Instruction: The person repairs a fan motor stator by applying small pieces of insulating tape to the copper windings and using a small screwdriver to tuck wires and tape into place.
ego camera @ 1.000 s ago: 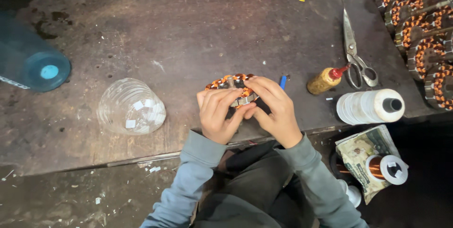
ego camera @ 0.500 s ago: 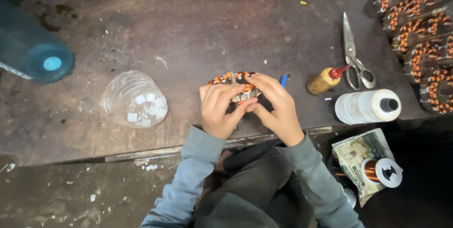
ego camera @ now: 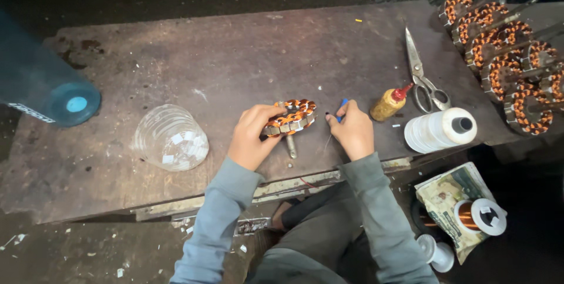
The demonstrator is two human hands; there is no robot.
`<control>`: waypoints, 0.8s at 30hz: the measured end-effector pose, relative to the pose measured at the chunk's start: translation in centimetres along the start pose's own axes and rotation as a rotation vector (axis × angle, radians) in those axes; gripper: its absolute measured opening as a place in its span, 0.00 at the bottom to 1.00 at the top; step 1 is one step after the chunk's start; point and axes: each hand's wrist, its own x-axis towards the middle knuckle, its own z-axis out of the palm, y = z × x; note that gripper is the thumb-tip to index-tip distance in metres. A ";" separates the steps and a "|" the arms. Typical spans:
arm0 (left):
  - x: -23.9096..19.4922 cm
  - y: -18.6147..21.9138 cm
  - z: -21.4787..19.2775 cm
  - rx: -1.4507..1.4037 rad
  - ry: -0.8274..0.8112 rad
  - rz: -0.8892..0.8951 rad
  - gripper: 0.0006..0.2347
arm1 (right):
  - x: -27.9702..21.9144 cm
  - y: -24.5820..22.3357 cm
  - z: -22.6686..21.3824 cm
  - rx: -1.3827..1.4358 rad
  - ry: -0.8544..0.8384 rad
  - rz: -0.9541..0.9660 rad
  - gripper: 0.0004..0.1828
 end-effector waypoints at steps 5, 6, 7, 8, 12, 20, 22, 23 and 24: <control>0.5 -0.9 0.6 0.046 0.002 0.053 0.15 | -0.4 0.9 0.8 0.090 0.019 0.086 0.23; 0.6 -0.7 0.7 0.052 0.017 0.073 0.15 | -0.5 1.1 0.8 0.103 0.029 0.081 0.23; 0.7 -0.4 0.8 0.057 0.031 0.093 0.15 | -0.6 1.1 0.7 0.117 0.040 0.075 0.24; 0.9 0.0 0.7 0.091 0.037 0.127 0.14 | -0.6 1.1 0.6 0.131 0.052 0.070 0.25; 1.6 1.8 0.2 0.215 0.039 0.214 0.15 | -1.0 1.0 0.4 0.092 0.036 0.103 0.24; 1.9 2.0 0.3 0.283 0.068 0.243 0.16 | 0.0 0.2 2.6 -0.206 0.073 0.176 0.22; 1.8 2.0 0.6 0.286 0.083 0.235 0.16 | 0.2 0.9 3.2 -0.163 0.136 0.075 0.19; 1.9 2.0 0.7 0.277 0.081 0.220 0.16 | 0.4 1.2 3.2 -0.142 0.168 0.025 0.17; 1.9 2.1 0.8 0.268 0.078 0.201 0.16 | 0.4 1.6 3.1 -0.107 0.200 -0.038 0.16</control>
